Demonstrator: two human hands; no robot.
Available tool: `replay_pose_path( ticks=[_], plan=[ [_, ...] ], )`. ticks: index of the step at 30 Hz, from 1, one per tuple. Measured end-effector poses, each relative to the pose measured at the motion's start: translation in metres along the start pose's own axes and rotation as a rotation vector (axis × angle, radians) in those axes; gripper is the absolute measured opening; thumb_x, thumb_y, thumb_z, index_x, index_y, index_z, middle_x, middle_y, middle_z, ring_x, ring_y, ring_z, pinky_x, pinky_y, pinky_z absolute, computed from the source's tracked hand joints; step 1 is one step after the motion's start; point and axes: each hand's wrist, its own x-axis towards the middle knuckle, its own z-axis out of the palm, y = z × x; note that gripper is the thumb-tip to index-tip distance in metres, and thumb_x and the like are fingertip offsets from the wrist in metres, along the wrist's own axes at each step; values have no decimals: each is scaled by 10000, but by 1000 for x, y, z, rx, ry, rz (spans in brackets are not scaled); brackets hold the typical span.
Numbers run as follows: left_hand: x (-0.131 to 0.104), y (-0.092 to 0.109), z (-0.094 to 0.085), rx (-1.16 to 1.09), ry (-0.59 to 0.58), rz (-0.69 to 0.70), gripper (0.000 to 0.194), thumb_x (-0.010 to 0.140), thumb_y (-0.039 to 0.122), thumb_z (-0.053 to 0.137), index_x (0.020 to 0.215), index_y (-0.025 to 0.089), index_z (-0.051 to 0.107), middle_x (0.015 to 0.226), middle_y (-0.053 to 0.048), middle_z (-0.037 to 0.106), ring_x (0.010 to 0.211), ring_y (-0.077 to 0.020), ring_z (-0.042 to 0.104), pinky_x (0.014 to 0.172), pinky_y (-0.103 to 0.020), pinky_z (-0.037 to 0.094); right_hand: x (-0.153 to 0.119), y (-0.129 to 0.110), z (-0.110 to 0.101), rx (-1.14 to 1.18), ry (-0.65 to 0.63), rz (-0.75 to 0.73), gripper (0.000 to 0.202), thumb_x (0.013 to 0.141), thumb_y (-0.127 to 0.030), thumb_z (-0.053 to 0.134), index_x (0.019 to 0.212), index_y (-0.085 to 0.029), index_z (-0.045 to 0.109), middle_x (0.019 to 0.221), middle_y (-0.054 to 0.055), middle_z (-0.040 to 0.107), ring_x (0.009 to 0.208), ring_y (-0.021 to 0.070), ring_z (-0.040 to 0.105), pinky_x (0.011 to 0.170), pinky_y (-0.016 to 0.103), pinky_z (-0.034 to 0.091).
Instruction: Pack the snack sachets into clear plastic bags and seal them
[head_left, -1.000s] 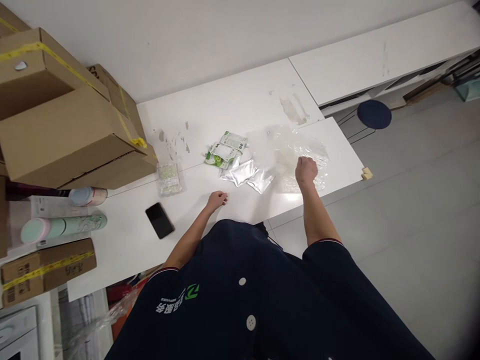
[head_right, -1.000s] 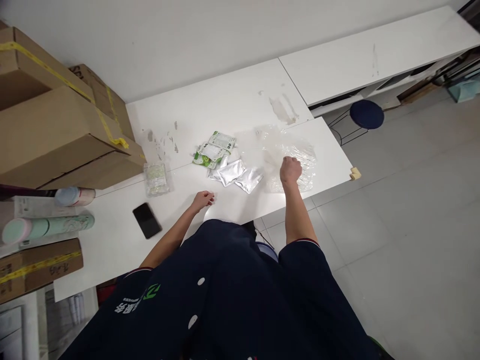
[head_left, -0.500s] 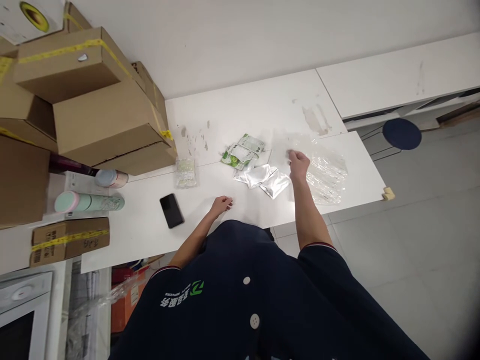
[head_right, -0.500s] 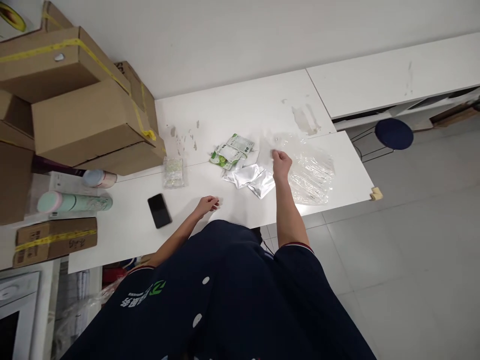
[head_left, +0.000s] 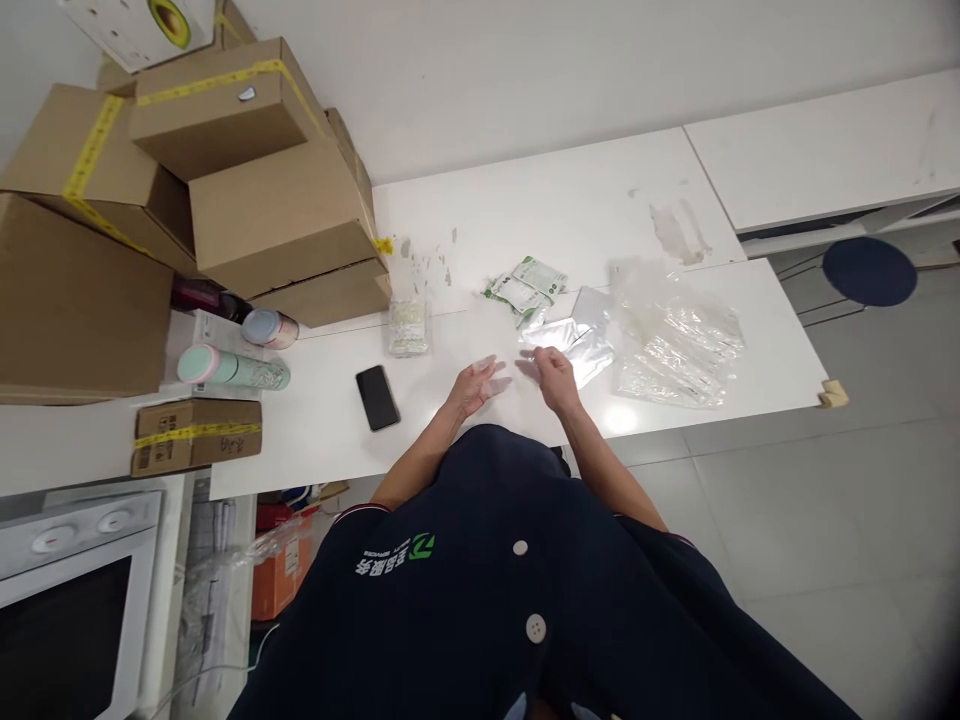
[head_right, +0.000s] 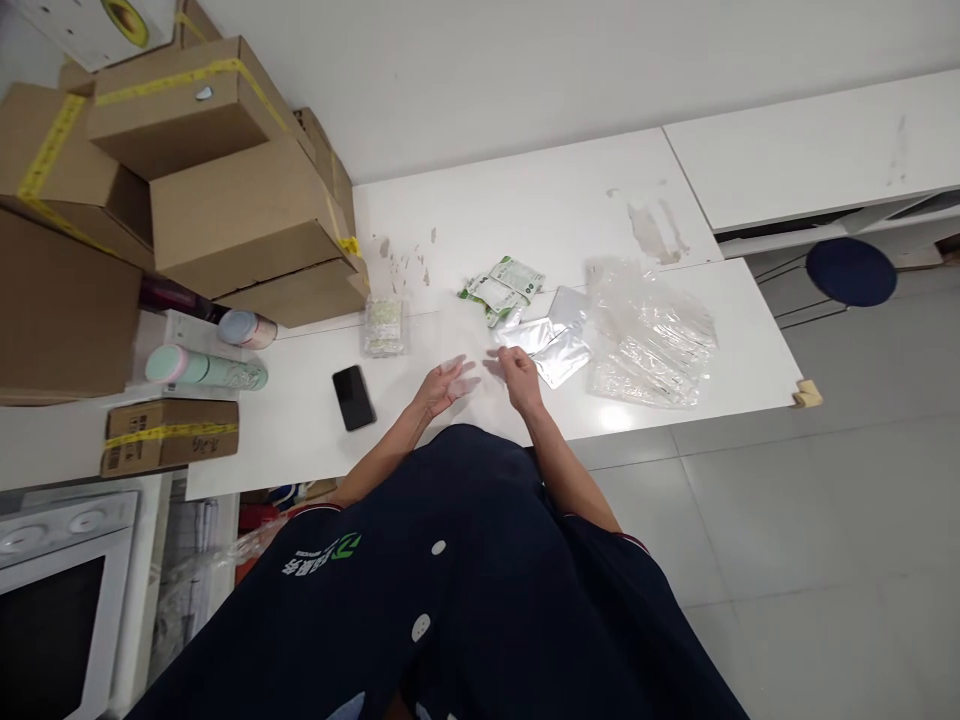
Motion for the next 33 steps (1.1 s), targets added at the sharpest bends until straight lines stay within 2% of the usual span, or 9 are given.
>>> replay_pose_path(
  ticks=[3,8,11,14,16,21,27,30,33],
  plan=[
    [-12,-17,-31,18,138,51,377,724,289,786,1028,136,624,1042,-113,678,876,-177,672,825,-334,533,16,-8,-3,255,170,-8,399,855,-647,429,857,-249,396,1014,35,676,844,184,689,756,329,543],
    [-25,-28,-77,278,481,-145,547,740,253,737,1236,169,523,1041,-120,655,804,-176,664,704,-304,523,23,-28,9,313,113,-39,471,830,-716,430,834,-249,365,1049,53,688,913,188,697,778,321,533],
    [-29,-15,-84,435,665,134,500,800,274,651,1275,216,505,1174,-123,592,945,-192,634,751,-294,506,16,-42,15,281,12,-90,492,814,-729,457,809,-244,377,1010,45,697,929,193,694,796,332,531],
    [-29,8,-74,678,624,503,492,802,290,638,1278,259,517,1352,-114,483,1191,-241,513,932,-338,449,9,-58,13,265,-84,-125,494,798,-722,505,789,-241,396,940,34,699,898,195,694,786,358,543],
    [-25,22,-66,876,580,598,604,748,291,697,1317,272,494,1435,-107,406,1323,-298,377,1039,-401,362,9,-71,8,263,-139,-132,491,786,-710,541,787,-238,407,880,22,691,853,191,695,765,368,556],
    [-2,31,-79,989,598,422,1015,614,311,821,1463,292,265,1530,-120,279,1411,-359,213,1077,-458,282,38,-97,5,238,-240,-138,450,798,-644,596,795,-226,429,767,-19,614,759,158,681,702,353,588],
    [24,14,-110,719,523,246,971,692,307,771,1481,284,204,1234,-100,562,1117,-213,551,940,-301,399,130,-109,18,173,-230,-15,391,851,-594,558,818,-222,444,794,-1,560,782,167,640,698,383,587],
    [27,7,-113,804,629,186,902,677,294,773,1445,245,301,1029,-65,609,1015,-212,585,921,-301,394,170,-99,11,-48,-99,-21,416,891,-613,454,978,-208,493,990,67,605,916,195,622,802,410,543],
    [24,0,-112,887,692,181,814,660,268,775,1377,246,389,1013,-63,614,1051,-235,568,932,-314,375,181,-68,-6,-427,137,-105,422,937,-517,405,1155,-166,489,1187,153,562,1095,243,549,938,434,454]
  ],
)
